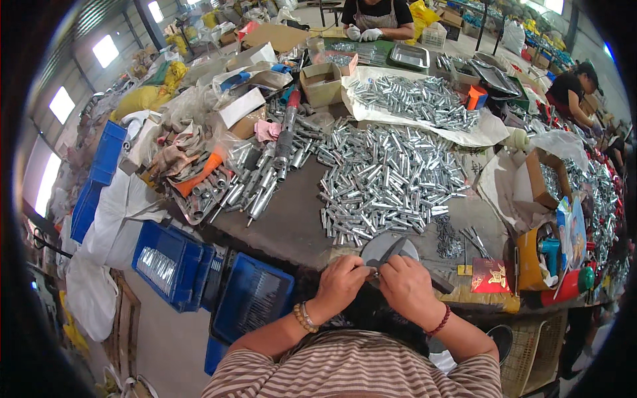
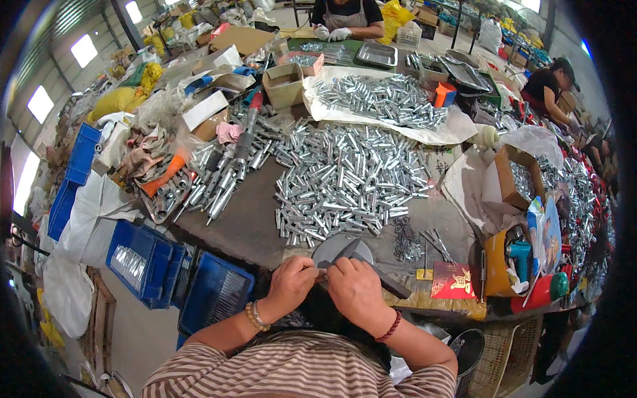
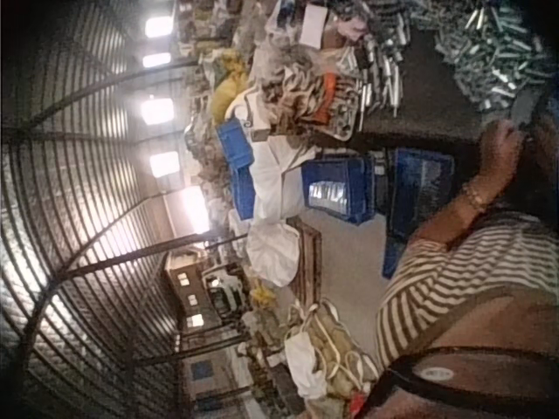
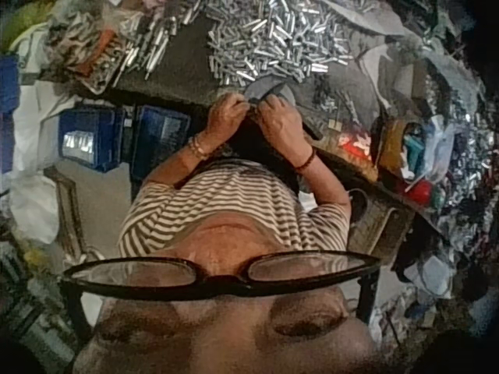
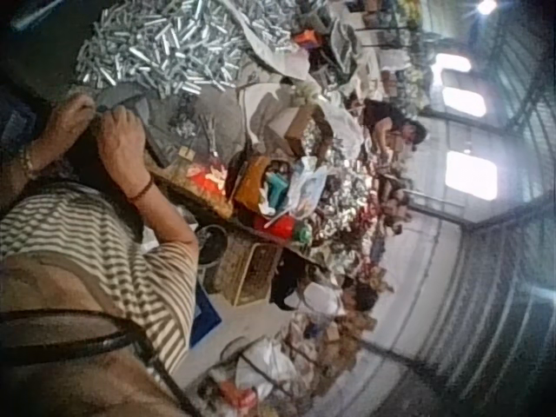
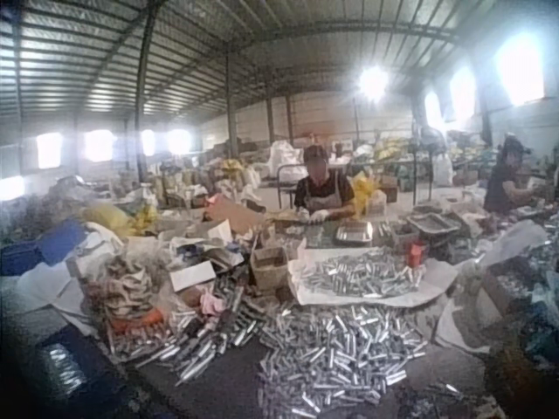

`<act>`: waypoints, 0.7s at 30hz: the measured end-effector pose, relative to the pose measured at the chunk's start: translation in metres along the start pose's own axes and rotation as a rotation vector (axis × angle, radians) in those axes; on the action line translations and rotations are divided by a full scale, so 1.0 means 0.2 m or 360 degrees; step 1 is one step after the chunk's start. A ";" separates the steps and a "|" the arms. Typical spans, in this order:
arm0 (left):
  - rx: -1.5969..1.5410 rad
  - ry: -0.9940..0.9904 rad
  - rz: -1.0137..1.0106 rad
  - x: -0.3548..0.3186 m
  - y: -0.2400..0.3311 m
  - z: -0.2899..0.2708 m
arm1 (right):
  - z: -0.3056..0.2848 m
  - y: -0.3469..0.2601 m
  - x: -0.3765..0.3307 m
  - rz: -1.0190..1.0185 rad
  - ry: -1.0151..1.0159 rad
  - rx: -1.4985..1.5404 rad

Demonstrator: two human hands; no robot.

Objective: The person assembles metal parts on a round metal base using a small hand tool and places the assembled pieces into a blue plastic container.

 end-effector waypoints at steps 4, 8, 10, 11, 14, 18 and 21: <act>-0.0001 -0.0014 0.0022 0.01 0.00 0.01 | 0.03 0.03 -0.01 0.0044 -0.0025 0.0022; 0.0030 -0.0016 0.0018 0.02 0.01 0.00 | 0.00 0.02 0.00 0.0051 0.0006 0.0021; 0.0021 -0.0021 0.0026 0.02 0.00 0.02 | 0.02 0.03 -0.01 0.0027 0.0026 0.0053; 0.0029 0.0016 0.0010 0.02 -0.01 0.02 | 0.03 0.04 -0.01 0.0066 0.0036 0.0049; 0.0021 0.0015 -0.0022 0.01 -0.02 0.02 | 0.04 0.04 -0.01 0.0020 0.0055 0.0066; 0.0061 0.0013 0.0042 0.00 -0.03 0.03 | 0.03 0.03 -0.02 -0.0001 0.0080 0.0074; 0.0016 0.0022 0.0028 0.01 -0.01 0.02 | 0.03 0.02 -0.02 -0.0023 0.0098 0.0064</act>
Point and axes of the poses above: each hand's wrist, its own x-axis towards the middle knuckle, its own z-axis out of the palm, y = z × x, the point moved 6 cm from there along x, towards the middle knuckle, and after that the axes turned 14 degrees about -y, right-handed, at the moved point
